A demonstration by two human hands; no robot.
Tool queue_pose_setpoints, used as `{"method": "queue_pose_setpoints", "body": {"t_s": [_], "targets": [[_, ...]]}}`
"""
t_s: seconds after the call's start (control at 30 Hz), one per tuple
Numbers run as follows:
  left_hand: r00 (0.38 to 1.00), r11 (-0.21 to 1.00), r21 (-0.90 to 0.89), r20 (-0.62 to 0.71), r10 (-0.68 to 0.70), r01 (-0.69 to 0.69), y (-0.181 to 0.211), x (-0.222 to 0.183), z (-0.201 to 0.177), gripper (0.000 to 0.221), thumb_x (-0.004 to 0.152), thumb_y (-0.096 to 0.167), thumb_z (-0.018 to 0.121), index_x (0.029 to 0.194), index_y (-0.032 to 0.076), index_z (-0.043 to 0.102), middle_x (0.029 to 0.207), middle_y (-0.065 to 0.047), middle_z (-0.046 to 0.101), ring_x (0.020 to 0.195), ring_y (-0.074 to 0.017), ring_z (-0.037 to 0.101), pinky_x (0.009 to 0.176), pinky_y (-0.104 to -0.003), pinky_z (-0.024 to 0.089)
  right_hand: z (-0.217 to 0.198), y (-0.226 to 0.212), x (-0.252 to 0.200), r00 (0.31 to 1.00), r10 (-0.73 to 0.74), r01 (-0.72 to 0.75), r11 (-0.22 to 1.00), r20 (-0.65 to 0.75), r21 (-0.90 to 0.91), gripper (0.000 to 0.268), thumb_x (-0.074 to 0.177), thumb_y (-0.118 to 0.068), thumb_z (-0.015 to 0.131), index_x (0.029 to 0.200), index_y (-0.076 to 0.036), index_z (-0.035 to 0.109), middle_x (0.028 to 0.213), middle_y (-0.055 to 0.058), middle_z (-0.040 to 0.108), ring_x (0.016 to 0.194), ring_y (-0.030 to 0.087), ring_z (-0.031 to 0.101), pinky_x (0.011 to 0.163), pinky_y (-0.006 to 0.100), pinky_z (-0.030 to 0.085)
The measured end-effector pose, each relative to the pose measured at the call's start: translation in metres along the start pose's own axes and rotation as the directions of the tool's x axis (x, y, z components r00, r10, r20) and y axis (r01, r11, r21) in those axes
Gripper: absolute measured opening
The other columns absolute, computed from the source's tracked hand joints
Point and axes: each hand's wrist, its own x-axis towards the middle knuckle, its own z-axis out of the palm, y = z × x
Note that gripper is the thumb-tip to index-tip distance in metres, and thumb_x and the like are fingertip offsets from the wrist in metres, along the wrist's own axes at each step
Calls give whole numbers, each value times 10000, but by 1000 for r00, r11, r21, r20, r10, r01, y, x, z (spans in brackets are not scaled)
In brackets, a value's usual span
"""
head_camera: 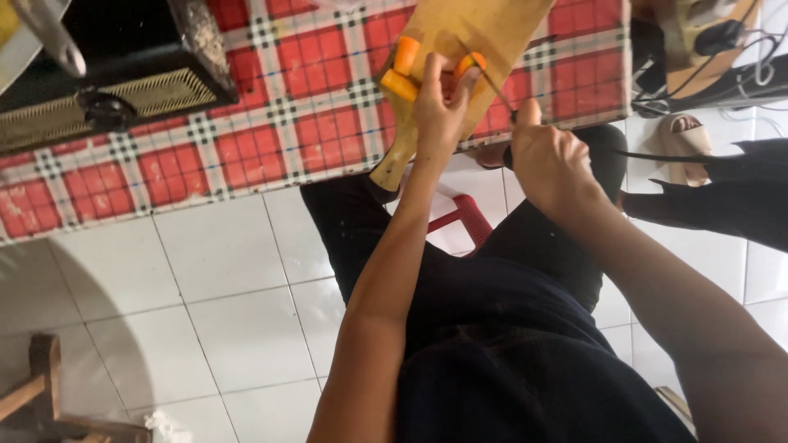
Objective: Slicing a carrot into small pieces on a wooden cutting board using a knife.
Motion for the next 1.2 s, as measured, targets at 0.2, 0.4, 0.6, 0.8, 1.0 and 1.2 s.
{"method": "queue_pose_setpoints", "body": {"t_s": [0.2, 0.4, 0.6, 0.8, 1.0, 1.2], "targets": [[993, 993, -19, 24, -116, 117, 2, -2, -5, 332, 919, 452, 629, 1001, 174, 467, 759, 40, 522, 686, -99, 517, 607, -283, 484, 11, 9, 3, 995, -91, 90, 996, -36, -28, 273, 1174, -319, 365, 1133, -49, 374, 760, 234, 685, 706, 534, 687, 622, 651, 512], [999, 997, -65, -10, -41, 40, 4, -4, -5, 323, 914, 457, 628, 964, 167, 496, 761, 61, 511, 686, -79, 499, 623, -249, 479, 52, 29, 14, 951, -224, 264, 947, -214, 184, 199, 1136, -228, 419, 1060, -58, 348, 591, 202, 554, 528, 533, 572, 524, 634, 433], [997, 994, -85, 36, -70, 73, 6, 0, -6, 348, 914, 472, 630, 1023, 163, 515, 754, 57, 501, 690, -76, 505, 628, -247, 466, 56, 32, 19, 960, -184, 229, 950, -208, 214, 183, 1097, -222, 406, 1061, -51, 353, 628, 248, 584, 609, 580, 580, 602, 662, 437], [998, 995, -80, 31, -51, 53, -3, -1, -4, 318, 936, 429, 636, 1048, 157, 514, 843, 54, 556, 739, -79, 531, 644, -241, 488, 51, 42, 13, 895, -334, 409, 879, -294, 246, 226, 1152, -256, 394, 1129, -36, 445, 679, 206, 599, 587, 503, 575, 562, 566, 410], [998, 990, -132, 19, -52, 54, 8, -5, -4, 204, 950, 367, 627, 991, 186, 543, 751, 69, 529, 694, -51, 499, 634, -223, 465, 52, 37, 3, 861, -293, 344, 937, -416, 53, 237, 1197, -241, 406, 1110, -24, 442, 572, 42, 485, 399, 268, 483, 413, 449, 387], [999, 990, -127, 14, -52, 53, 5, -5, -4, 205, 950, 389, 612, 988, 201, 540, 767, 66, 520, 721, -59, 507, 672, -235, 476, 43, 32, 0, 887, -266, 300, 953, -377, 34, 237, 1195, -227, 388, 1132, -2, 430, 539, 116, 529, 394, 364, 546, 404, 497, 437]]}}
